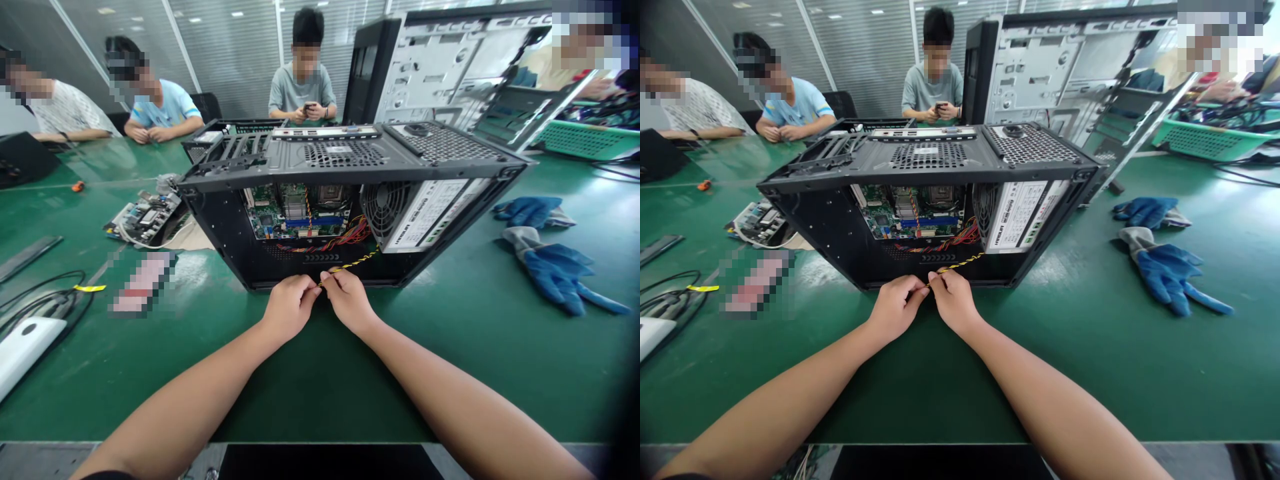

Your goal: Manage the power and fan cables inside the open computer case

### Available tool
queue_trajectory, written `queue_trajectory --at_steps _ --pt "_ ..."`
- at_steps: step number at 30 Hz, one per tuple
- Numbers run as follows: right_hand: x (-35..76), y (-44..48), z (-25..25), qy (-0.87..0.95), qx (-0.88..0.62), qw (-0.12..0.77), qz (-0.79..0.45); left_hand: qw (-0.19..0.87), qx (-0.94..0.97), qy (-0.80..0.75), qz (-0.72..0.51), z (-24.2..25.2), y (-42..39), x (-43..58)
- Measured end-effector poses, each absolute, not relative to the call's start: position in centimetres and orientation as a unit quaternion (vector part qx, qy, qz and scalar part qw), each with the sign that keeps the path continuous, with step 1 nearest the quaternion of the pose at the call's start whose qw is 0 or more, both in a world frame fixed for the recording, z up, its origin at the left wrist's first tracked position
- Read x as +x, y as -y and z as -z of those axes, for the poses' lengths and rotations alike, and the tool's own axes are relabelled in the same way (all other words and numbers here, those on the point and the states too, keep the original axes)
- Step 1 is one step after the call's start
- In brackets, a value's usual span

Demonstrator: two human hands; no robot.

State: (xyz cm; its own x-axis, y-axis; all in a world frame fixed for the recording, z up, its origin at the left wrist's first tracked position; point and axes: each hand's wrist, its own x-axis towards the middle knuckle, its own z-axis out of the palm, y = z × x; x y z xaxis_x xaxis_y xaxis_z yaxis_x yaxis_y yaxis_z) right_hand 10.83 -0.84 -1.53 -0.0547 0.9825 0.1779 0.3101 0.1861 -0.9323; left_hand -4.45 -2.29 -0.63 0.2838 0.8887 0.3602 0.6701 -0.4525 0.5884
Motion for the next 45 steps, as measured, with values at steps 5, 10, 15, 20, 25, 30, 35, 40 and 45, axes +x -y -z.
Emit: queue_trajectory --at_steps 5,10,15,20,25,30,35,40,45 --pt "10.84 0.87 1.71 0.623 -0.52 0.465 -0.353 0.154 0.787 -0.487 -0.346 0.89 2.37 -4.4" --pt "10.81 1.06 1.66 0.624 -0.525 0.472 -0.336 0.156 0.776 -0.482 -0.376 0.95 2.41 -4.4" --pt "10.73 1.01 1.56 0.628 -0.517 0.471 -0.341 0.157 0.774 -0.484 -0.377 0.99 2.3 -4.42" --pt "10.65 0.99 1.49 0.62 -0.521 0.476 -0.342 0.165 0.773 -0.491 -0.366 1.04 2.39 -4.4" --pt "10.78 0.87 1.59 0.619 -0.519 0.472 -0.353 0.175 0.773 -0.491 -0.361 1.03 2.46 -4.3" --pt "10.83 0.81 1.68 0.621 -0.515 0.472 -0.356 0.178 0.777 -0.492 -0.35 0.94 2.39 -4.32" --pt "10.86 0.87 1.52 0.625 -0.511 0.464 -0.366 0.183 0.781 -0.494 -0.334 0.8 2.45 -4.33" --pt "10.85 0.93 1.3 0.627 -0.517 0.454 -0.365 0.187 0.785 -0.491 -0.328 0.72 2.38 -4.25" --pt "10.83 0.93 1.3 0.626 -0.521 0.452 -0.364 0.175 0.792 -0.486 -0.325 0.74 2.32 -4.32"
